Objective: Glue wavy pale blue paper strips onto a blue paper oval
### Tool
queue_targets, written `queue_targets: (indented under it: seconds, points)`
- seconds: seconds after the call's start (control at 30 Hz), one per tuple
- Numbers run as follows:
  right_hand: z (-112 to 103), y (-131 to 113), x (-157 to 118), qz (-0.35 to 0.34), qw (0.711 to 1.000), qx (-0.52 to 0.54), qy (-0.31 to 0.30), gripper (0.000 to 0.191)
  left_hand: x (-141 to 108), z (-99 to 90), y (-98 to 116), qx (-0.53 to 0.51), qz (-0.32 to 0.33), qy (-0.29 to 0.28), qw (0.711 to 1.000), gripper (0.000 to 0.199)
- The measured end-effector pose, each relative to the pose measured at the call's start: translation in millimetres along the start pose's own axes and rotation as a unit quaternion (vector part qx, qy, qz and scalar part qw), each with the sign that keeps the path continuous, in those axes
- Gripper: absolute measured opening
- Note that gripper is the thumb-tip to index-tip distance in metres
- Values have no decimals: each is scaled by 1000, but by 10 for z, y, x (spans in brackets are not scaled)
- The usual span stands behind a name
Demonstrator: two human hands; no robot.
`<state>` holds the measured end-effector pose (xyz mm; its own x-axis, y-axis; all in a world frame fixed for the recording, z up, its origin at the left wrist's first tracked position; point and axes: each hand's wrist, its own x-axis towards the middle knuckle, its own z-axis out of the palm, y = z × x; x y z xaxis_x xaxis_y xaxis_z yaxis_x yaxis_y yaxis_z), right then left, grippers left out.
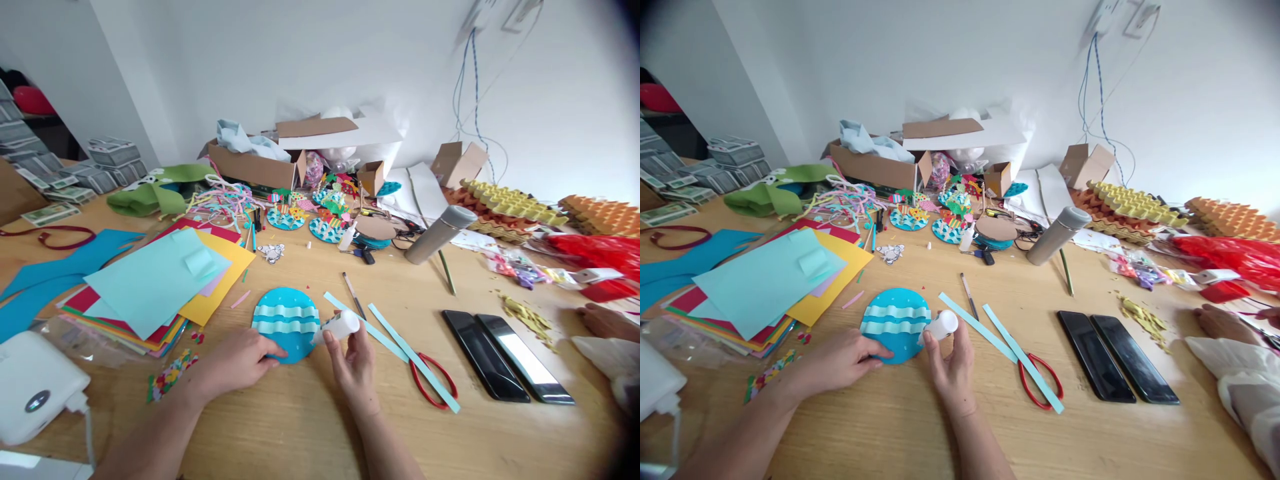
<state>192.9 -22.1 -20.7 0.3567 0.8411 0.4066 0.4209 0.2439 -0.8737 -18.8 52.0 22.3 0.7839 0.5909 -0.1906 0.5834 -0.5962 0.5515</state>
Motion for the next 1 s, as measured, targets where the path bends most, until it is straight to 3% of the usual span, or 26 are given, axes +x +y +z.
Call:
queue_targets:
  seconds: [0.13, 0.3, 1.0]
  points:
    - [59, -20, -30, 9, 999, 38, -31, 28, -6, -7, 12, 5, -2, -5, 1000, 29]
    - [127, -48, -47, -9, 998, -9, -64, 28, -2, -11, 6, 0, -2, -5, 1000, 30]
    - [143, -62, -25, -8, 996, -39, -75, 27, 2, -4, 7, 11, -1, -7, 1000, 30]
